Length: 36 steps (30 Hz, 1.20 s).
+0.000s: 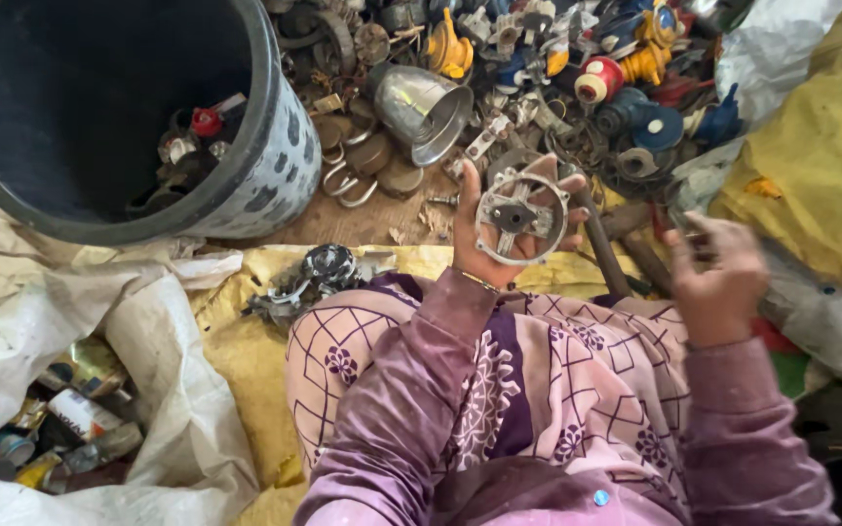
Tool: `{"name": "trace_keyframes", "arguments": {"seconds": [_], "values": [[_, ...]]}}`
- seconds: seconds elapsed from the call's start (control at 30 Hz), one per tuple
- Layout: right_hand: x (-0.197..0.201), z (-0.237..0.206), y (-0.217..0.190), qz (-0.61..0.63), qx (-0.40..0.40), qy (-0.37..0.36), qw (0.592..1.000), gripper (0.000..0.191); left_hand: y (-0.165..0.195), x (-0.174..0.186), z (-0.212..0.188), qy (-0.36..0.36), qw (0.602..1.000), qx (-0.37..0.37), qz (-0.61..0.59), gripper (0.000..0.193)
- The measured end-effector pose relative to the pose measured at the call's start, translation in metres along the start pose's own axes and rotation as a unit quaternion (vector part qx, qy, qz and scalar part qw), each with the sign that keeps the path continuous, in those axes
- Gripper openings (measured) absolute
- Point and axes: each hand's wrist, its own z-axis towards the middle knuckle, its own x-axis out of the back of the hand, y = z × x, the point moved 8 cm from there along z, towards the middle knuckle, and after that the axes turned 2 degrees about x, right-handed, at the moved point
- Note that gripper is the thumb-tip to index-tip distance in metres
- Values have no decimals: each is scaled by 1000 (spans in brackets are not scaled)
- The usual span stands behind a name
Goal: The person sits on the floor and uses a hammer and screwdriver to disassemble small metal parts. They repeatedly strike a white plastic component to separate it, then pry apart a circular metal housing.
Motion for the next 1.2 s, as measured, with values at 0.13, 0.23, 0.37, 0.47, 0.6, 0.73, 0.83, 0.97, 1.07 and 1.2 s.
{"name": "trace_keyframes", "arguments": {"seconds": [0.13,0.23,0.37,0.47,0.6,0.73,0.83,0.97,1.07,1.2], "values": [[20,-10,63,-46,-40,-6,998,20,27,4,-3,75,994,-56,60,87],[23,-25,98,-72,-64,-17,995,23,70,14,-21,220,949,-160,157,70],[5,-51,137,-44,-113,-52,991,29,100,8,-33,249,934,-206,151,62],[-18,-58,166,15,-180,-53,982,30,98,11,-40,287,926,-181,168,54],[-95,-51,159,48,-163,-225,959,36,84,4,-32,214,948,-148,183,62],[-153,-71,163,-165,-295,-466,817,43,74,3,-23,172,959,-107,196,66],[-200,-68,136,-203,-135,-550,799,34,64,12,-16,165,968,-71,178,68],[-219,-68,144,-220,-126,-538,804,29,63,36,-11,194,965,-63,166,74],[-204,-66,157,-234,-151,-503,818,33,71,47,-10,193,960,-86,186,71],[-129,-49,165,-260,-226,-393,853,50,77,53,-17,209,964,-69,151,67]]}}
